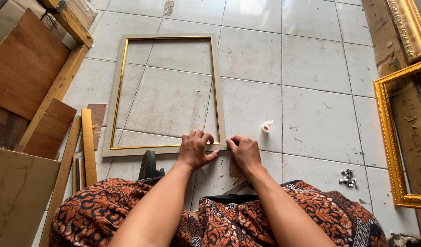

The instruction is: The person assembles a rectangular picture frame on the floor. They apply glue to the mitered corners, insert metal corner brackets, and hammer them in to secure the joints. The person flips the frame to work on different corners and finishes by placing the assembled frame against a wall.

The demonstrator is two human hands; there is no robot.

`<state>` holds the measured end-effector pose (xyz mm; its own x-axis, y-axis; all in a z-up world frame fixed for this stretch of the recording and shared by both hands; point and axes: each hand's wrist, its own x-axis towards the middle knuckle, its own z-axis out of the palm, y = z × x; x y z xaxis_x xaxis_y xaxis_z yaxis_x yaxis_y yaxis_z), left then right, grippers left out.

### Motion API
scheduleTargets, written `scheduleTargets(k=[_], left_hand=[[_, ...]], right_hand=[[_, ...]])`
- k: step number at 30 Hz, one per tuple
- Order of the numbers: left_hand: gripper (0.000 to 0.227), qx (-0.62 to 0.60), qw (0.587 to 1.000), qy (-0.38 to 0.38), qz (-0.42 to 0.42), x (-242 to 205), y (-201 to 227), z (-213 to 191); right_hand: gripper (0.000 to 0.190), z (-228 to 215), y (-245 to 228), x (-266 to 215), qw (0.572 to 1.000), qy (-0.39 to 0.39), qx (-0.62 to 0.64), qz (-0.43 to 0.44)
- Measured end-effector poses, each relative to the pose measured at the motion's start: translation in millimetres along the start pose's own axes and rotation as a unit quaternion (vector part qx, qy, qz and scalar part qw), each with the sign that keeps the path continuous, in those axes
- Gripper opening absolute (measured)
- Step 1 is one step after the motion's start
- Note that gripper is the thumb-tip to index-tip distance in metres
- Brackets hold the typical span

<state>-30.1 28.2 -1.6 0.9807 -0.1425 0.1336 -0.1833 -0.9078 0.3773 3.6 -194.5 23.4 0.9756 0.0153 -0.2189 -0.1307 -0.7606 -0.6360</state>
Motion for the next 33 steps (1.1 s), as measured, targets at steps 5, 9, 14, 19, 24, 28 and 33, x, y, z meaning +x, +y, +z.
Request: scheduleTargets(k=[5,9,14,19,24,28,33], left_hand=[[0.042,-0.005,0.998,0.041,0.037,6,-4,9],[0.044,0.008,0.995,0.048,0.092,24,-8,3],[0.047,0.014,0.990,0.022,0.139,45,-17,7],[0.052,0.032,0.992,0.008,0.123,46,-6,-7],[0.042,-0.056,0.936,0.203,-0.283,33,32,10],[0.071,-0.141,0.741,0.308,-0.580,36,72,42],[0.109,-0.105,0.760,0.196,-0.611,46,78,49]], right_hand=[[0.016,2,-3,7,0.998,-0.017,0.038,0.042],[0.018,-12,-20,0,0.989,-0.040,0.101,0.097],[0.020,-16,-21,-5,0.983,-0.049,0.139,0.110],[0.031,-27,-18,-3,0.963,-0.062,0.218,0.142],[0.031,-34,3,-1,0.878,0.351,0.244,0.216],[0.067,-34,30,20,0.875,0.419,0.118,0.212],[0.020,-42,44,45,0.955,0.256,0.016,0.146]])
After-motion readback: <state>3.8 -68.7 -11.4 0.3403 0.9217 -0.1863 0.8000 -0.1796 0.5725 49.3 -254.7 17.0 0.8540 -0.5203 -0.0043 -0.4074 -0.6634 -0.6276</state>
